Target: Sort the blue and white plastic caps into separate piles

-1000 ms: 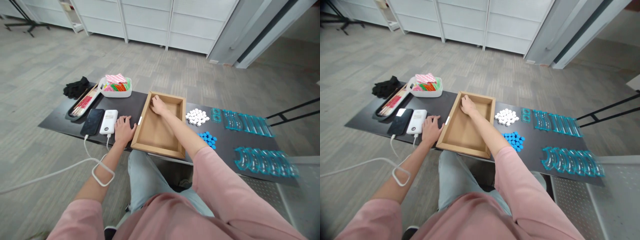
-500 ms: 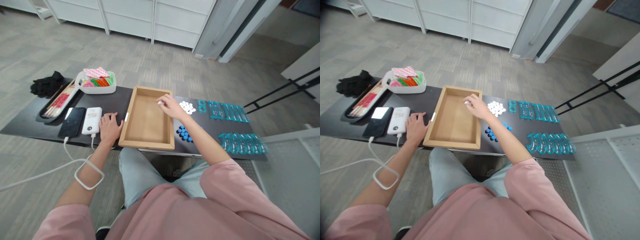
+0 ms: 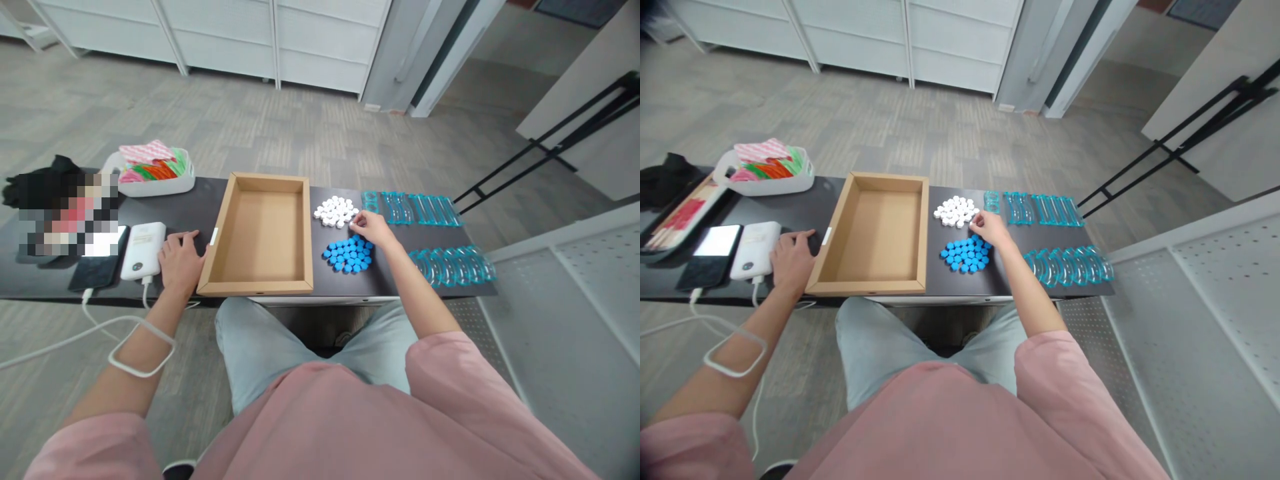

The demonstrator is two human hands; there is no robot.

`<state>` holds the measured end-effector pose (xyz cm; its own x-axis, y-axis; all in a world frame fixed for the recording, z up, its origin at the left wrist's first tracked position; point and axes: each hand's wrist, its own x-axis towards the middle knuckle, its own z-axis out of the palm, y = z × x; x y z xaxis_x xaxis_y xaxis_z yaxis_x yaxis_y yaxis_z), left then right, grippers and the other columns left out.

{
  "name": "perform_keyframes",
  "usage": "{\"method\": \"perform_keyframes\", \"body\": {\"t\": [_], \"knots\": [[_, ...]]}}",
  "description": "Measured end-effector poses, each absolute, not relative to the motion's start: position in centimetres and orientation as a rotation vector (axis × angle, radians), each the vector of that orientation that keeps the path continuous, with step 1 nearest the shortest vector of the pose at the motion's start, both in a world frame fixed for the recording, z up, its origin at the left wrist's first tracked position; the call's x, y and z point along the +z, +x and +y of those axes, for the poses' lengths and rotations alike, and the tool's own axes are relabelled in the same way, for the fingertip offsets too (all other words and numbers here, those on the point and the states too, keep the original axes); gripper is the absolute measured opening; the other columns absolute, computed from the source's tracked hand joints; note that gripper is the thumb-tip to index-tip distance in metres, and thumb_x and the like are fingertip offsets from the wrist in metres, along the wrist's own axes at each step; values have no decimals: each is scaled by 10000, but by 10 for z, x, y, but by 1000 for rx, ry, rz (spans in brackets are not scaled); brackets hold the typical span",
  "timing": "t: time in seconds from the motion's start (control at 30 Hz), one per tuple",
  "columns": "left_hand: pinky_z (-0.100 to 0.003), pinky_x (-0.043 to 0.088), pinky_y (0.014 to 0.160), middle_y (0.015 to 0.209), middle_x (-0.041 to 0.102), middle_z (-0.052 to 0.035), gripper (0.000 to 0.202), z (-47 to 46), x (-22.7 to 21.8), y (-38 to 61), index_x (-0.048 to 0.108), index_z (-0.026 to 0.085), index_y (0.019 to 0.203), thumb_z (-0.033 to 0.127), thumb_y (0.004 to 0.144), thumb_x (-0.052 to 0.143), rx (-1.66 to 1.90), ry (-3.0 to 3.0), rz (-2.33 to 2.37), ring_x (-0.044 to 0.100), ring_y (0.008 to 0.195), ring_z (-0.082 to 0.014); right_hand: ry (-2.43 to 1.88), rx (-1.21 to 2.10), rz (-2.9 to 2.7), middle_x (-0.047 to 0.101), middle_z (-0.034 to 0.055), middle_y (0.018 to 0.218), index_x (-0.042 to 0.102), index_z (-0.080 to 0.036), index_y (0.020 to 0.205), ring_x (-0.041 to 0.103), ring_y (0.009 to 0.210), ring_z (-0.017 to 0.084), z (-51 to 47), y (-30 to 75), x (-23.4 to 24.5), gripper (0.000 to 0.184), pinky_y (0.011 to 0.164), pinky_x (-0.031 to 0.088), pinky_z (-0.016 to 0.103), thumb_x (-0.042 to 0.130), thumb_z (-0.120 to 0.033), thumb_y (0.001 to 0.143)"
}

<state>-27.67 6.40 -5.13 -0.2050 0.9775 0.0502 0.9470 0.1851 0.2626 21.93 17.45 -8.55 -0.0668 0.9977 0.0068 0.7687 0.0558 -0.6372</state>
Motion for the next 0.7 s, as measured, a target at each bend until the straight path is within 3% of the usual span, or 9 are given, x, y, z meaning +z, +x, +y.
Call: {"method": "perform_keyframes", "body": {"t": [0.13,0.3,0.4,0.5,0.6,0.7], "knots": [[-722,468,1164,1515,550,-360,639,67,-54,-277,594,-37,1581,309,1050,516,391,1877,2327,559,1404,-519,-1631,464,-1818,756,97,1097,652,-256,938,752,915,262,155,213,-76,109,884,631,444,756,-270,911],[-774,450,1170,1493,597,-352,638,73,-77,-286,675,-35,1486,421,1051,573,604,1869,2327,568,1412,-529,-1494,324,-1771,734,87,985,681,-315,988,696,922,304,73,210,-70,130,854,618,513,653,-435,1029],[-737,418,1234,1455,643,-305,607,74,-97,-301,685,-8,1443,453,1109,474,927,1853,2207,580,1424,-449,-1529,324,-1720,737,102,980,694,-354,988,688,933,339,26,214,-81,139,812,610,555,671,-486,1024],[-662,392,1307,1502,642,-269,717,73,-109,-319,626,24,1509,596,1158,375,1190,1678,1936,588,1456,-366,-1601,294,-1638,715,80,956,682,-351,1002,675,857,314,1,221,-101,168,757,601,533,662,-517,1023],[-663,344,1360,1610,610,-228,872,71,-110,-324,584,109,1589,755,1009,663,1107,1515,1654,553,1539,-373,-1639,195,-1578,685,61,922,676,-349,1007,676,832,319,-6,225,-119,210,754,596,549,639,-555,1016],[-708,379,1331,1595,649,-203,981,66,-102,-308,572,131,1626,551,820,942,995,1484,1598,600,1502,-398,-1701,124,-1555,689,99,926,728,-434,1041,703,897,394,-7,227,-128,213,775,578,645,608,-606,1005]]}}
